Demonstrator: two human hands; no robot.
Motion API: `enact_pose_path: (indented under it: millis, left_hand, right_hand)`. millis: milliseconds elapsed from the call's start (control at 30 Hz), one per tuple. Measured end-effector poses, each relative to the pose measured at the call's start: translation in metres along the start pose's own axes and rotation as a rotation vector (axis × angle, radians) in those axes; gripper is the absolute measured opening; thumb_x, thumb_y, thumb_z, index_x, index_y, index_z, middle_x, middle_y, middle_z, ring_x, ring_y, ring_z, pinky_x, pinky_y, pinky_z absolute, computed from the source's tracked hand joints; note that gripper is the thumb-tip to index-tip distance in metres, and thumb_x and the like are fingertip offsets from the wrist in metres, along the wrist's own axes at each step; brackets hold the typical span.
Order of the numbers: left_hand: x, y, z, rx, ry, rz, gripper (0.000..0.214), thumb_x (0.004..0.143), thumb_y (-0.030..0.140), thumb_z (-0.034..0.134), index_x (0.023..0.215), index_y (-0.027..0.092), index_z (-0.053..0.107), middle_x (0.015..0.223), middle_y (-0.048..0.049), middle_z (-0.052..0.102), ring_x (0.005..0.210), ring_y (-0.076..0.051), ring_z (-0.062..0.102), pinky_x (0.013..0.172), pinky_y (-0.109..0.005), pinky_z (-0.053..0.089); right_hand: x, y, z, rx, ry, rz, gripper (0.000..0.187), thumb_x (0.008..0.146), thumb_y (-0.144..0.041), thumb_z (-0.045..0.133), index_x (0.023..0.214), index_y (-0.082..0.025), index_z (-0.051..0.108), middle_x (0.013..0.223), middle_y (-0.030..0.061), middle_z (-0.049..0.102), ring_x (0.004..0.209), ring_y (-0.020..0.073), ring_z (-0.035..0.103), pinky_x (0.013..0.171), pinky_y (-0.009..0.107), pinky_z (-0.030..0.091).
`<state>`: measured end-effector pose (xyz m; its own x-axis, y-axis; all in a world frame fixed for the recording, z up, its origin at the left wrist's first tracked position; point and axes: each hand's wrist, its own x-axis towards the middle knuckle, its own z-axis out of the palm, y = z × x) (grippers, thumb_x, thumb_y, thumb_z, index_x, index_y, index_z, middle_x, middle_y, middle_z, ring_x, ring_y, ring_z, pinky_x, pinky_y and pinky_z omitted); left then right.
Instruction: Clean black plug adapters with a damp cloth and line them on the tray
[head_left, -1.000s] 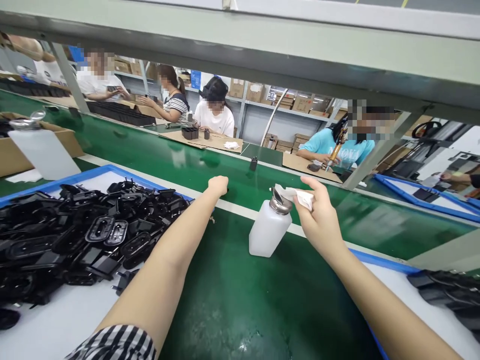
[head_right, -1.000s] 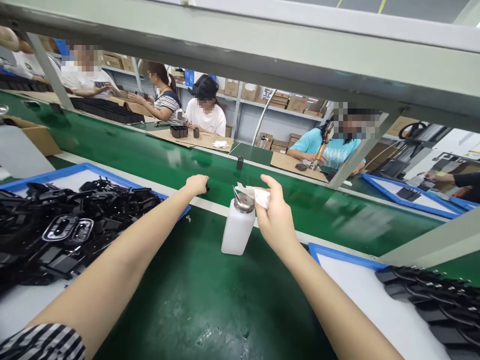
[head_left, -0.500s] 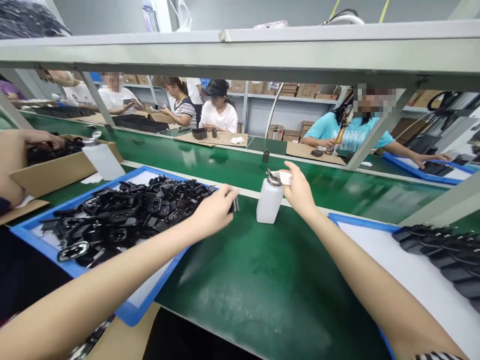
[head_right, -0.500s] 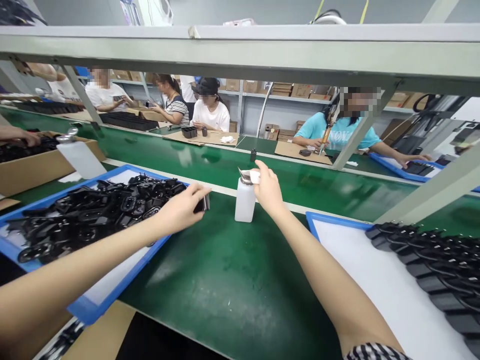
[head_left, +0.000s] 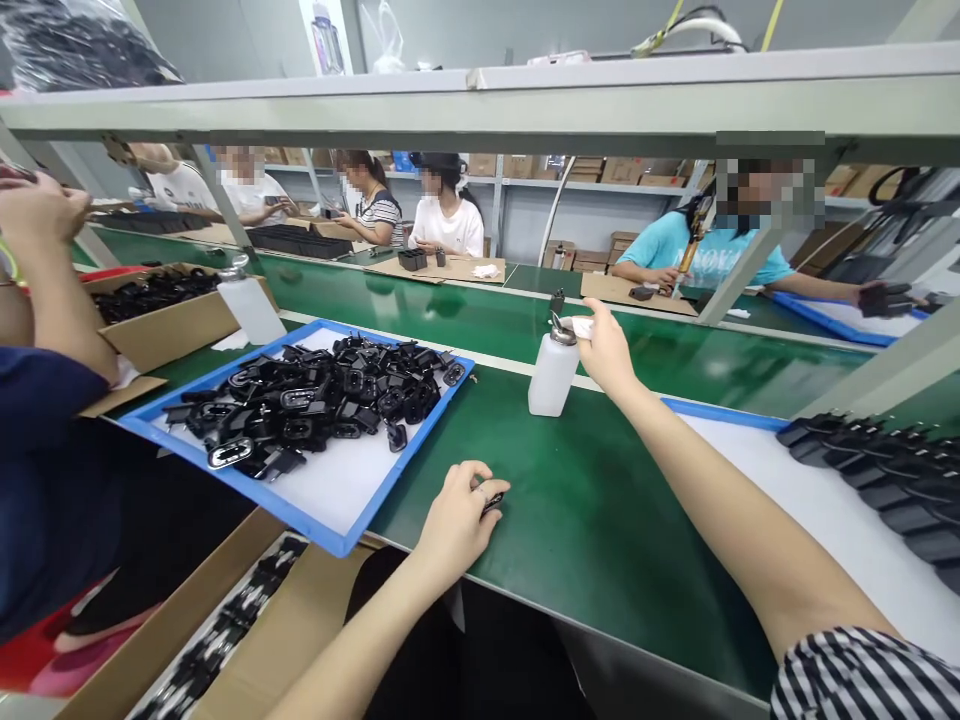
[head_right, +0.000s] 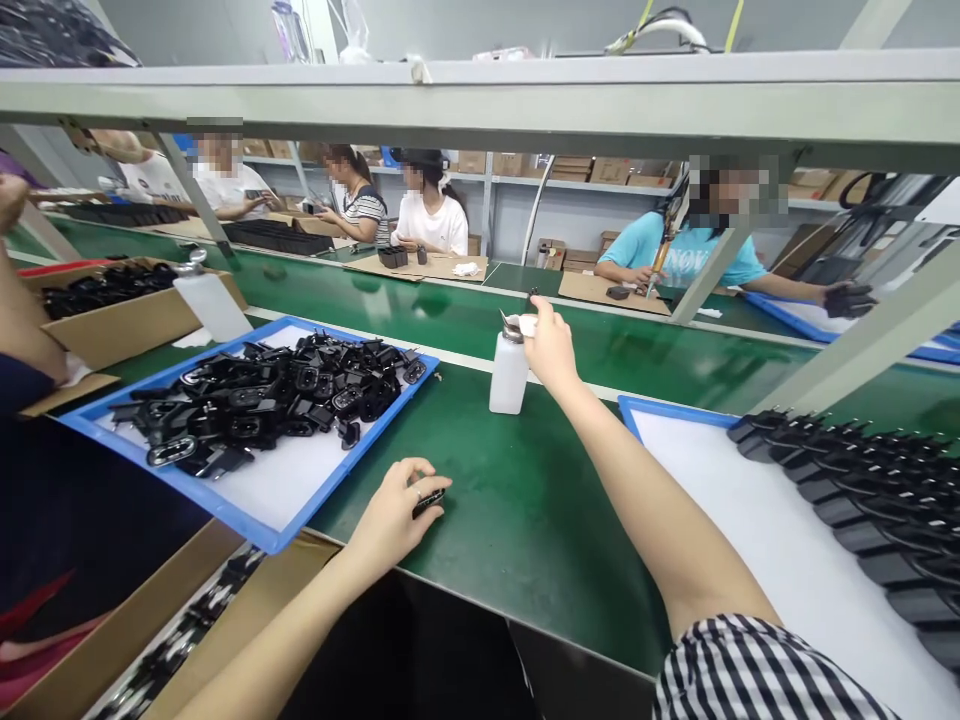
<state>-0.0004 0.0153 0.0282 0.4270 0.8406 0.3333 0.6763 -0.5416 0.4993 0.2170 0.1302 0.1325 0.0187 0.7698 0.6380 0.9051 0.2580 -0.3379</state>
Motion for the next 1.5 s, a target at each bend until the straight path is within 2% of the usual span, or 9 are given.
enact_pose_path:
  millis: [133, 300, 533, 700, 800, 867, 1067, 1267, 1500]
  left_hand:
    - [0.0, -0.005, 0.009, -0.258, 0.052, -0.109, 0.041, 0.062, 0.011, 0.054, 0.101, 0.02, 0.046, 0.1, -0.0038, 0.047, 0.091, -0.014, 0.046, 0.082, -0.029, 0.039]
    - [-0.003, -0.012, 0.006, -0.407, -0.053, -0.275, 0.047, 0.06, 0.017, 0.057, 0.105, 0.02, 0.043, 0.097, -0.0024, 0.054, 0.086, -0.014, 0.051, 0.075, -0.027, 0.042]
    - [-0.005, -0.014, 0.004, -0.413, -0.066, -0.287, 0.038, 0.06, 0.02, 0.057, 0.098, 0.021, 0.05, 0.101, -0.0009, 0.055, 0.085, -0.014, 0.052, 0.075, -0.026, 0.043]
    - [-0.007, -0.014, 0.009, -0.359, -0.039, -0.239, 0.041, 0.061, 0.021, 0.056, 0.101, 0.021, 0.048, 0.103, -0.0016, 0.054, 0.091, -0.015, 0.051, 0.08, -0.029, 0.041]
    - [-0.007, -0.013, 0.008, -0.353, -0.024, -0.241, 0.04, 0.061, 0.021, 0.057, 0.1, 0.02, 0.048, 0.101, -0.0025, 0.055, 0.089, -0.015, 0.051, 0.079, -0.029, 0.042]
    - [-0.007, -0.013, 0.008, -0.35, 0.021, -0.226, 0.036, 0.06, 0.02, 0.058, 0.094, 0.018, 0.051, 0.099, -0.0036, 0.055, 0.09, -0.015, 0.051, 0.077, -0.028, 0.043]
    - [-0.011, -0.012, 0.011, -0.205, 0.154, -0.223, 0.024, 0.057, 0.025, 0.064, 0.078, 0.015, 0.058, 0.095, -0.0054, 0.056, 0.093, -0.018, 0.047, 0.084, -0.031, 0.039]
    - [-0.01, -0.008, 0.008, -0.24, 0.093, -0.308, 0.024, 0.058, 0.026, 0.063, 0.081, 0.017, 0.06, 0.075, -0.0028, 0.056, 0.08, -0.015, 0.051, 0.072, -0.027, 0.043]
    - [-0.01, -0.007, 0.004, -0.257, 0.061, -0.38, 0.006, 0.057, 0.013, 0.058, 0.063, 0.013, 0.059, 0.07, -0.0038, 0.054, 0.074, -0.015, 0.052, 0.065, -0.024, 0.043]
  right_hand:
    - [0.001, 0.002, 0.0, 0.007, 0.017, 0.014, 0.043, 0.07, -0.011, 0.033, 0.113, -0.008, 0.035, 0.1, 0.0124, 0.053, 0.094, 0.0251, 0.043, 0.079, 0.038, 0.034]
    - [0.002, 0.005, 0.004, 0.008, 0.048, -0.018, 0.044, 0.067, -0.01, 0.035, 0.11, -0.011, 0.038, 0.096, 0.0121, 0.054, 0.091, 0.027, 0.045, 0.077, 0.042, 0.035]
    - [0.004, 0.005, 0.004, 0.021, 0.065, 0.005, 0.043, 0.064, -0.01, 0.036, 0.107, -0.012, 0.041, 0.096, 0.012, 0.053, 0.091, 0.0272, 0.045, 0.077, 0.044, 0.035]
    - [0.005, -0.001, -0.011, 0.233, 0.269, 0.208, 0.034, 0.067, -0.015, 0.04, 0.101, -0.014, 0.041, 0.104, 0.0107, 0.048, 0.096, 0.0239, 0.044, 0.083, 0.041, 0.034]
    - [-0.029, -0.018, -0.009, 0.421, 0.354, 0.347, 0.03, 0.068, -0.021, 0.042, 0.097, -0.014, 0.042, 0.102, 0.0089, 0.049, 0.093, 0.0209, 0.047, 0.083, 0.037, 0.036]
    - [-0.068, -0.035, 0.0, 0.461, 0.323, 0.362, 0.03, 0.068, -0.025, 0.044, 0.097, -0.015, 0.043, 0.1, 0.0082, 0.05, 0.091, 0.0206, 0.048, 0.081, 0.037, 0.037]
    - [-0.168, -0.078, 0.027, 0.447, -0.076, 0.34, 0.033, 0.076, -0.026, 0.039, 0.107, -0.016, 0.039, 0.088, 0.0071, 0.057, 0.077, 0.0203, 0.053, 0.067, 0.034, 0.043]
    - [-0.187, -0.092, 0.036, 0.229, -0.079, 0.039, 0.04, 0.073, -0.009, 0.03, 0.113, -0.017, 0.031, 0.094, 0.0077, 0.057, 0.093, 0.023, 0.046, 0.081, 0.046, 0.03]
    - [-0.196, -0.115, 0.039, 0.17, -0.135, -0.062, 0.048, 0.069, -0.003, 0.026, 0.115, -0.017, 0.028, 0.096, 0.0079, 0.055, 0.094, 0.0231, 0.044, 0.085, 0.055, 0.017]
